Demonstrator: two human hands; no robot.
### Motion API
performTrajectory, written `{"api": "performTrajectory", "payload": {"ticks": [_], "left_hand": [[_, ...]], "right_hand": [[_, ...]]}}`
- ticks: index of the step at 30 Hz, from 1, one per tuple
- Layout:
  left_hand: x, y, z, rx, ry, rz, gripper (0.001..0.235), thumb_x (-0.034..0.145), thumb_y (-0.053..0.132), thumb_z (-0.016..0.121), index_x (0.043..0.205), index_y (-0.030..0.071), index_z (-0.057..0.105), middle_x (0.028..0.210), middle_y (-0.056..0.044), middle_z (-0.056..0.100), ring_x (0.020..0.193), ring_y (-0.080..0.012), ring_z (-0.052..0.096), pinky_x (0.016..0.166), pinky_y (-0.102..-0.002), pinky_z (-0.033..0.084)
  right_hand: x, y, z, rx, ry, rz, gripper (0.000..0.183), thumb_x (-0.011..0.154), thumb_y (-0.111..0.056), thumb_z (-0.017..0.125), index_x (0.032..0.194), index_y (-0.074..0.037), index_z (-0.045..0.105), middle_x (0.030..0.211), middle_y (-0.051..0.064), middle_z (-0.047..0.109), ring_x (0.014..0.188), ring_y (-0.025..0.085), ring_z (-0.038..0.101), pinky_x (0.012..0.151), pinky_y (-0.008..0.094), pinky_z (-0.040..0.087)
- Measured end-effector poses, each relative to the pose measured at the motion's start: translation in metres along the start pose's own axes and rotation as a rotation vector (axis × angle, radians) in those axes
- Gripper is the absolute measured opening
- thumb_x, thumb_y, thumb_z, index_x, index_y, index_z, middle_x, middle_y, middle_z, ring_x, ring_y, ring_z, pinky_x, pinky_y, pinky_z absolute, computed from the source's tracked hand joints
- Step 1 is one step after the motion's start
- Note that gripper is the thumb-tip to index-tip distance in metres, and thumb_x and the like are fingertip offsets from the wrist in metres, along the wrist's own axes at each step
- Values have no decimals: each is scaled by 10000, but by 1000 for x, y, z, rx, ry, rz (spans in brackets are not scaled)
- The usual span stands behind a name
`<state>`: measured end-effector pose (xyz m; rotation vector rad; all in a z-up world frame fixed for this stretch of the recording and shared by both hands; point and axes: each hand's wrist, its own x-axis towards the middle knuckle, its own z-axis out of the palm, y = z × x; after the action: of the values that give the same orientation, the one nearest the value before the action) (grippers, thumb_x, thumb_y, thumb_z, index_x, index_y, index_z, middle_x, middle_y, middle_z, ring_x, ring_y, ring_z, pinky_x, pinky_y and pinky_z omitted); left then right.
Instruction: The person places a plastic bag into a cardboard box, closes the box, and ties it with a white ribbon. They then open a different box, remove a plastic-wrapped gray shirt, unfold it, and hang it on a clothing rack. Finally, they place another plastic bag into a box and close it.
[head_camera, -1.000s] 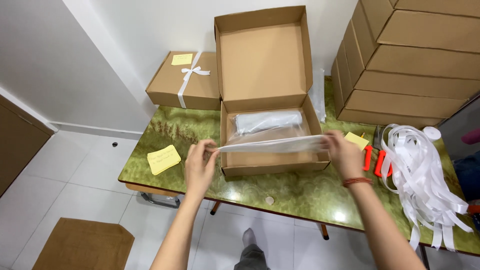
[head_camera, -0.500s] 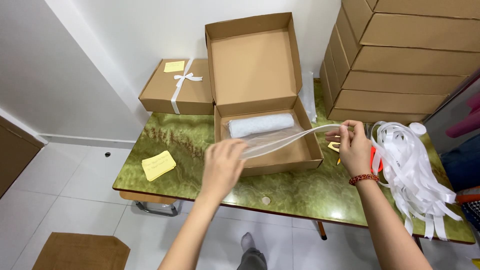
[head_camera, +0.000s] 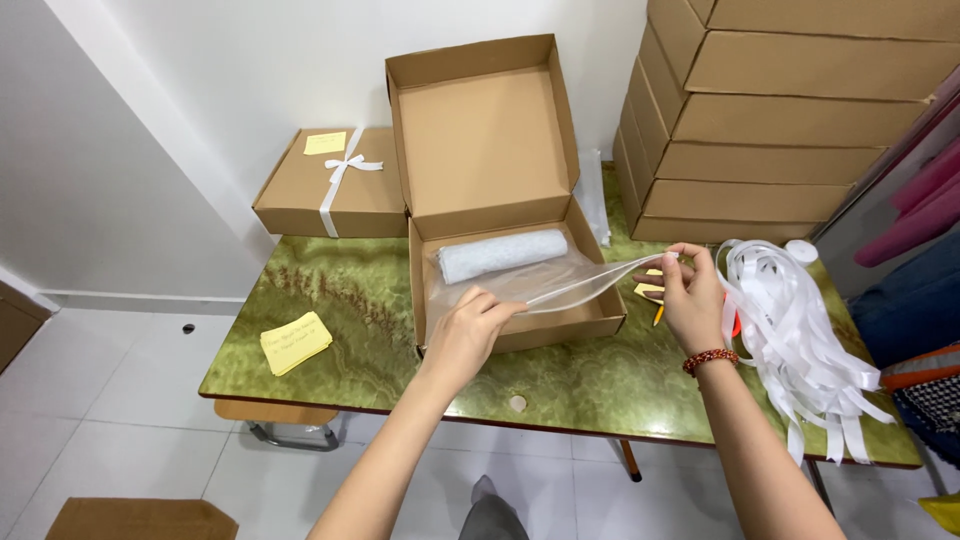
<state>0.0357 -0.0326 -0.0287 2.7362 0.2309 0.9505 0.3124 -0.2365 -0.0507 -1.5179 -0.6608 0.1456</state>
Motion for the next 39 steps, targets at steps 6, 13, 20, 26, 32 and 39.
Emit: {"api": "performTrajectory", "payload": {"ticks": [6, 13, 20, 26, 32, 39], "left_hand": [[14, 1, 0, 28, -95, -27, 150, 970, 180, 712, 1013, 295, 799, 832, 38, 551, 930, -172, 608, 734, -323, 591], [23, -2, -28, -33, -542, -406, 564, 1115, 553, 381, 1280, 184, 774, 1326, -66, 758, 1247, -341, 694, 999, -537, 566], [32, -6, -16, -69, -313, -283, 644, 886, -58, 600, 1525, 7, 559, 1722, -84, 400, 1392, -396, 571, 1078, -494, 546], [48, 21, -49, -54, -382, -306, 897, 832, -149, 624, 1656, 12, 307, 1803, -27, 192, 1375, -385, 482, 982, -471, 621], [40, 34, -80, -108, -423, -314, 979, 778, -189, 568, 1681, 59, 281, 1803, 5, 165, 1331, -410, 469, 799, -385, 669], [31, 19, -78, -223, -436, -192, 957, 820, -29, 707, 1678, 143, 320, 1793, -49, 188, 1312, -423, 455, 878, -440, 651]], "right_hand": [[1, 3, -2, 33, 31, 46, 197, 1184, -139, 488, 1368, -77, 457, 1093, 217, 730, 922, 328, 768, 727, 365, 642], [11, 21, -26, -48, 148, 21, 111, 1194, -150, 492, 1261, -71, 532, 930, 116, 675, 709, 234, 716, 550, 301, 592], [-35, -57, 18, -429, 18, -350, 81, 1074, -154, 723, 1124, -192, 772, 938, 76, 787, 870, 281, 774, 724, 391, 594], [-60, -73, 95, -608, -624, -370, 331, 1033, -233, 657, 1337, -109, 699, 1390, 190, 700, 1337, 395, 638, 1100, 528, 510], [-33, -17, 122, -1178, -1009, 152, 612, 1036, -523, 557, 1614, -352, 454, 1450, 124, 682, 1358, 339, 644, 1151, 500, 509], [8, -3, 170, -1060, -921, 125, 610, 1031, -468, 588, 1519, -104, 567, 1442, 203, 676, 1381, 383, 614, 1175, 531, 485]]}}
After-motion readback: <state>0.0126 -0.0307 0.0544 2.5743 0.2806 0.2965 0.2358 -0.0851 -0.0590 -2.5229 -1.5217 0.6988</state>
